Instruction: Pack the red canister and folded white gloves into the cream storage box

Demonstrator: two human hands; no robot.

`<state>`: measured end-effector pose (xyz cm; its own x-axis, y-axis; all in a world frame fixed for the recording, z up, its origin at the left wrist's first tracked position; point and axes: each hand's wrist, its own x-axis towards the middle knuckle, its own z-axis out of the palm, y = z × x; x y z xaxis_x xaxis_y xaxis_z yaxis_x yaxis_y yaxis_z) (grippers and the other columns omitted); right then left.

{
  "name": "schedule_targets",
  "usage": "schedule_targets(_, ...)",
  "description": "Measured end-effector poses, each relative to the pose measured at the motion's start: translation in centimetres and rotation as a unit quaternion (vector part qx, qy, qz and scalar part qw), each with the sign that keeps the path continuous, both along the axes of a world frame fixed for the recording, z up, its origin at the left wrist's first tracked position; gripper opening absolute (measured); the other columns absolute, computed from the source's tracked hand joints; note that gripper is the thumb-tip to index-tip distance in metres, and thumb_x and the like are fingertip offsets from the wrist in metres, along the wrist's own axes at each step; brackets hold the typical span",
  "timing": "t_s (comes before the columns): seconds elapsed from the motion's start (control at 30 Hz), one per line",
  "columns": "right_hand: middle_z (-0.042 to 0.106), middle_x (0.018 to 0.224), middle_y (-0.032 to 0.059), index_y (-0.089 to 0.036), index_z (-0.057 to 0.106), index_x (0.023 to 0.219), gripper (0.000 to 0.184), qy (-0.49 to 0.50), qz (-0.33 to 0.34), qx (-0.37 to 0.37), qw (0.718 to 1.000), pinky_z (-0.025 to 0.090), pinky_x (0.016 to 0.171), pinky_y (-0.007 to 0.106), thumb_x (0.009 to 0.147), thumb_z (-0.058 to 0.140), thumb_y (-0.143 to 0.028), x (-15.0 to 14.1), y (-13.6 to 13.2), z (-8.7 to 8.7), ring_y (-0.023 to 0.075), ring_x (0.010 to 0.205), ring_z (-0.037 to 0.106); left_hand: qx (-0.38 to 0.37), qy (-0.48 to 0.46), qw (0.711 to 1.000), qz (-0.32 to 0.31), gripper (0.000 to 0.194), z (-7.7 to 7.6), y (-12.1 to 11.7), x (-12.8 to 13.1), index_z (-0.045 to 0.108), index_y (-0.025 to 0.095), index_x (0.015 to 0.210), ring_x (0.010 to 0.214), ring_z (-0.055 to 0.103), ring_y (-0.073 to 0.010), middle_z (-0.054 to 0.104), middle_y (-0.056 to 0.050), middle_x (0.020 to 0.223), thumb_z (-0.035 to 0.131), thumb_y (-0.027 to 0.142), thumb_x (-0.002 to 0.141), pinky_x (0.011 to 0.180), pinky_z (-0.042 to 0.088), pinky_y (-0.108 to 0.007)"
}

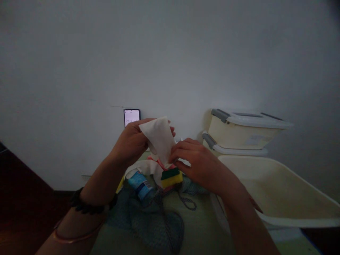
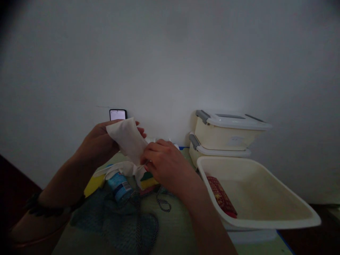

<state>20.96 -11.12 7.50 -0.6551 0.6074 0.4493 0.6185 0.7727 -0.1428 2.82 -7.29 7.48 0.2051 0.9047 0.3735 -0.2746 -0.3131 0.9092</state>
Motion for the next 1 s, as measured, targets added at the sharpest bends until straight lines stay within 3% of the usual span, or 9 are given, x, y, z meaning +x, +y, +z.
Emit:
schedule_targets(0.3,0.067,0.096,0.0053,-0.017,0.068,0.088,0.012,-0.018,-0.008,-0.023,1.000,0.043,0.088,0.037,0.084,0.057,-0.013,0.1,0.1,-0.1,0.0188,0.093,0.056,0.086,0.090,0.983,0.138,0.011,0.2,-0.1,-0.5,0.073,0.016,0.079,0.065,0.067,-0.0171,0.074,-0.003,0.076,0.067,0.017,0.070,0.059,0.055,-0.027)
schedule_targets(0.43,0.066,0.092,0.0040,-0.017,0.065,0.089,0.012,0.022,0.005,-0.054,0.998,0.045,0.083,0.031,0.084,0.055,-0.013,0.3,-0.3,0.2,0.0158,0.089,0.058,0.106,0.084,0.985,0.107,0.009,0.5,-0.2,-0.8,0.073,0.018,0.076,0.071,0.068,-0.0201,0.074,-0.004,0.078,0.070,0.021,0.068,0.068,0.057,-0.034)
schedule_targets(0.57,0.062,0.084,0.0006,-0.018,0.059,0.093,0.012,0.159,-0.031,-0.042,0.986,0.047,0.069,0.023,0.082,0.058,-0.016,0.3,-1.3,0.9,0.0111,0.075,0.058,0.132,0.125,0.975,0.125,0.013,0.6,-0.3,-0.9,0.075,0.019,0.081,0.079,0.068,-0.0206,0.075,-0.004,0.084,0.068,0.021,0.069,0.071,0.055,-0.030)
schedule_targets(0.67,0.062,0.083,0.0010,-0.017,0.057,0.098,0.014,0.251,-0.061,-0.038,0.965,0.047,0.066,0.022,0.085,0.056,-0.022,0.1,-1.6,1.1,0.0106,0.074,0.059,0.171,0.163,0.962,0.136,0.013,0.7,-0.4,-0.7,0.075,0.019,0.079,0.077,0.067,-0.0166,0.074,-0.002,0.084,0.066,0.016,0.070,0.067,0.053,-0.023)
schedule_targets(0.8,0.064,0.086,0.0026,-0.018,0.058,0.100,0.023,0.327,-0.066,-0.107,0.937,0.049,0.066,0.023,0.087,0.054,-0.036,-0.5,-1.2,0.7,0.0117,0.076,0.060,0.228,0.215,0.940,0.136,0.011,0.8,-0.4,-0.5,0.073,0.017,0.077,0.072,0.065,-0.0136,0.073,-0.003,0.084,0.065,0.015,0.071,0.059,0.049,-0.019)
schedule_targets(1.0,0.062,0.078,-0.0003,-0.019,0.058,0.086,0.020,0.372,-0.074,-0.164,0.911,0.046,0.062,0.023,0.082,0.060,-0.038,-0.6,-0.3,0.2,0.0105,0.070,0.057,0.208,0.223,0.946,0.106,0.013,0.3,-0.2,-0.2,0.071,0.016,0.081,0.060,0.062,-0.0098,0.072,-0.001,0.076,0.067,0.013,0.069,0.050,0.045,-0.015)
